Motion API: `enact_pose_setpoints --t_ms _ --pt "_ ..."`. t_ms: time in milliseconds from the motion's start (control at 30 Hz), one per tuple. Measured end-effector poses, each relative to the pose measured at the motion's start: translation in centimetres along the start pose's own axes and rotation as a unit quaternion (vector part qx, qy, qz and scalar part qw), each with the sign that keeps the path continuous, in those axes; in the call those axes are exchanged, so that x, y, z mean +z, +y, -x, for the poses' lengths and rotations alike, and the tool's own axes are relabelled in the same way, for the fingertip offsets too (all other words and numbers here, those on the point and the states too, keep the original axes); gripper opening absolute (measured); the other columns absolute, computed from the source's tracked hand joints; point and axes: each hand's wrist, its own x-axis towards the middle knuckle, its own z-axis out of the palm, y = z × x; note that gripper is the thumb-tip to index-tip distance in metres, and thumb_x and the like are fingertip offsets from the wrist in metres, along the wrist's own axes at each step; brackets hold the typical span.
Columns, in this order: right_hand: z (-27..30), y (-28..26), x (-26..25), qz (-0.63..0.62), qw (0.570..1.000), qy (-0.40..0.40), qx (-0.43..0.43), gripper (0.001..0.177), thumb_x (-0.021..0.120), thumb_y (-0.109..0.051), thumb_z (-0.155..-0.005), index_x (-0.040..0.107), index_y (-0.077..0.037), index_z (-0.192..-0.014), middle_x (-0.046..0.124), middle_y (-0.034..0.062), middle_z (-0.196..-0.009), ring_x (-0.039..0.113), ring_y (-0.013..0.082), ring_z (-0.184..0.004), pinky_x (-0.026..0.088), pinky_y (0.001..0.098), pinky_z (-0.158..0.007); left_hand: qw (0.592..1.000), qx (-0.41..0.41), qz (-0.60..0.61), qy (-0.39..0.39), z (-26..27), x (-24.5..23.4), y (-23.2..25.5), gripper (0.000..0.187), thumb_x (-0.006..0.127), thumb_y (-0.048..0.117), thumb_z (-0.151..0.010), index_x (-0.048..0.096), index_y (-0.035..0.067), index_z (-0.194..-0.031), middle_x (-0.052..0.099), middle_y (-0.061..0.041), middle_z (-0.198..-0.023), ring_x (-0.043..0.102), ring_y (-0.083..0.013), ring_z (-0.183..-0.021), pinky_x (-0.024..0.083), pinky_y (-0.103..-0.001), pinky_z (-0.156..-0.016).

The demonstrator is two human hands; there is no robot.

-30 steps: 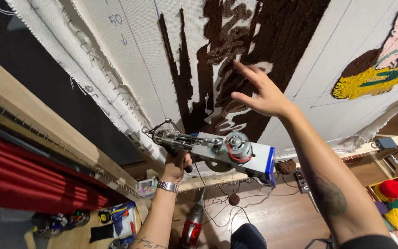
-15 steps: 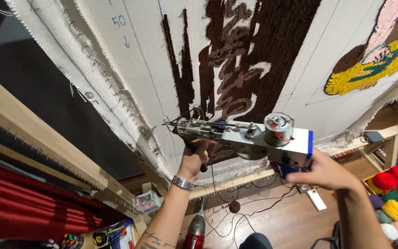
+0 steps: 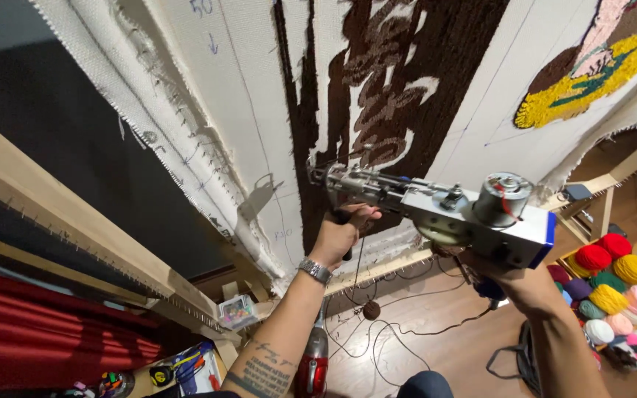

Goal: Tufting a rug with a tufting gun on a wooden frame.

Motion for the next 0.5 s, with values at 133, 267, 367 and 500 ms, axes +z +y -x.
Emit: enact_pose_setpoints --t_ms 133,267,367,500 --pt "1.9 -0.5 0.4 -0.031 0.999 0.029 -0.016 0.022 0.081 -0.010 -0.076 0.067 -0.002 -0.091 0.060 0.0039 -0.070 0.053 0.0144 -0.054 0.039 0.0305 -0.045 0.994 -0.030 -0.101 -0.014 1.0 1.4 2.3 0.026 0.071 0.031 -0.096 0.079 0.012 -0.111 0.080 0.001 -0.097 0.039 -0.0010 -0.049 0.032 -0.020 -0.045" --pt "3.9 -0.6 0.5 -0.015 0.997 0.062 -0.035 0.022 0.080 -0.010 -0.079 0.064 -0.001 -0.092 0.057 0.0043 -0.072 0.051 0.0138 -0.056 0.038 0.0304 -0.046 0.993 -0.032 -0.105 -0.037 1.1 1.8 1.8 0.025 0.072 0.030 -0.094 0.079 0.010 -0.109 0.081 0.003 -0.096 0.038 -0.0007 -0.051 0.034 -0.019 -0.047" --pt "4.9 -0.8 0.6 -0.043 0.996 0.082 -0.003 0.022 0.075 -0.012 -0.079 0.067 -0.003 -0.097 0.060 0.0041 -0.073 0.053 0.0139 -0.056 0.040 0.0300 -0.046 0.991 -0.017 -0.131 -0.031 0.8 1.9 0.8 0.024 0.076 0.027 -0.094 0.083 0.008 -0.107 0.073 -0.001 -0.083 0.039 -0.0028 -0.052 0.033 -0.022 -0.046" --pt "5.7 -0.6 0.8 -0.097 0.994 0.054 -0.021 0.025 0.078 -0.011 -0.084 0.063 0.001 -0.101 0.054 0.0038 -0.073 0.050 0.0147 -0.057 0.039 0.0308 -0.046 0.985 0.081 -0.132 -0.069 -1.5 0.7 -2.4 0.023 0.080 0.025 -0.095 0.082 0.005 -0.105 0.080 0.003 -0.091 0.064 0.0022 -0.073 0.052 -0.017 -0.066"
